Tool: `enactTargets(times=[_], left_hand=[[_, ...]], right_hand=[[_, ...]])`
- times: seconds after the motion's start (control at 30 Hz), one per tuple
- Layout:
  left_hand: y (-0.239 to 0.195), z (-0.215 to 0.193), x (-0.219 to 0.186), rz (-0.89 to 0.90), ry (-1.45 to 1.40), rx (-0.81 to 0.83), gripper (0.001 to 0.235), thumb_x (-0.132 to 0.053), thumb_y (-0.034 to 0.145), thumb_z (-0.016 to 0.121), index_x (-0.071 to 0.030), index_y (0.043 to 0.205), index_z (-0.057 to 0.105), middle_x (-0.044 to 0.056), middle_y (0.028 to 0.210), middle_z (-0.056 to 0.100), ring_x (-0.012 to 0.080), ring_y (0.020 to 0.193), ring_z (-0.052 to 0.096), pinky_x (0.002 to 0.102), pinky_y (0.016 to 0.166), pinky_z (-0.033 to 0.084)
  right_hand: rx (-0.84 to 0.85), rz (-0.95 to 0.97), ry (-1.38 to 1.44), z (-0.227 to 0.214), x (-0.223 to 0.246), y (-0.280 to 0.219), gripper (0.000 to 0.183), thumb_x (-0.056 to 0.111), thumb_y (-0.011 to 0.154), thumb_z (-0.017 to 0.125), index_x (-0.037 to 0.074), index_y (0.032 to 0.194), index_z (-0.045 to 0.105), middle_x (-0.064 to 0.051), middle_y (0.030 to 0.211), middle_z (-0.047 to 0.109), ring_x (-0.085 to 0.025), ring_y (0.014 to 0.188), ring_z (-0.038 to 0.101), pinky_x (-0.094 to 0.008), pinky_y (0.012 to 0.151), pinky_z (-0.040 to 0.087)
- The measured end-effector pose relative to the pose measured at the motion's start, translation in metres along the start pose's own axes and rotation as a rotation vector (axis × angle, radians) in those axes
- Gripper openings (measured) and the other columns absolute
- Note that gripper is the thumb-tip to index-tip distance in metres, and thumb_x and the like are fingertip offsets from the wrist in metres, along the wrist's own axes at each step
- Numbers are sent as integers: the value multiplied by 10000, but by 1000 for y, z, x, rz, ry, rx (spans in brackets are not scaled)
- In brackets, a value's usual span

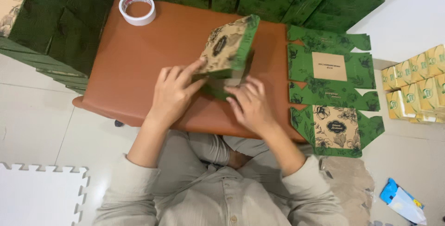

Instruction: The person assembles a flat cardboard box by folding its sides and tucking in the flaps. They then place a green patterned sticker on the box's surface and smooth it down.

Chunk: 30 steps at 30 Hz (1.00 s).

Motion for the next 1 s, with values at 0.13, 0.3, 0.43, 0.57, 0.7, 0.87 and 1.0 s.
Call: enactTargets(times=[0.13,0.3,0.43,0.57,0.7,0.87,1.0], left_hand=[[-21,0,15,-124,-80,-73,228,-25,952,642,-191,1036,773,57,1410,594,287,1056,623,393,853,423],[-57,8,37,-530,-474,-263,291,121,818,623,-111,929,759,143,1276,579,322,1054,648,421,924,523],[-58,15,15,-609,-469,-251,159,-32,842,722,-87,958,628,118,1215,531,325,1097,627,428,946,499],[-52,18,10,-664,-391,-180,394,-254,814,873,-67,960,558,109,1115,479,366,1140,552,438,940,456],[-52,25,22,-728,-417,-170,323,-224,878,823,-75,937,543,117,1091,447,398,1185,540,463,996,449],[-40,24,28,-749,-485,-100,279,-236,951,745,-61,1008,535,134,1065,467,422,1135,558,502,956,462],[-41,21,32,-811,-511,-90,482,-251,959,735,1,1253,448,262,1103,543,514,1118,571,578,943,466]], right_hand=[[-190,-6,139,-16,30,-5,276,127,931,681,60,1197,709,-113,1136,721,-320,1027,708,-493,914,540],[-518,416,205,-79,-47,16,163,82,1032,607,20,1182,598,-156,1100,628,-345,1076,634,-475,947,499],[-288,603,496,-66,-90,79,488,-67,1036,526,-8,1471,313,-374,1408,429,-597,1331,414,-700,1092,373],[165,687,304,-17,-106,94,696,-186,829,632,52,1456,450,-344,1394,496,-583,1283,470,-707,1080,351],[24,529,88,-14,-117,105,155,178,932,702,183,1087,711,-29,951,758,-313,932,734,-472,804,555],[7,456,58,-28,-82,101,292,154,951,694,75,1221,615,-174,897,733,-371,789,723,-484,650,572],[112,427,106,-30,-52,88,527,-10,971,635,-26,1452,421,-309,945,693,-462,784,716,-555,637,577]])
Point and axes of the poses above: each hand's wrist, its own y-axis towards the middle knuckle, its own z-axis out of the palm, x = y × z, the point moved 10 cm from there along y, towards the middle knuckle
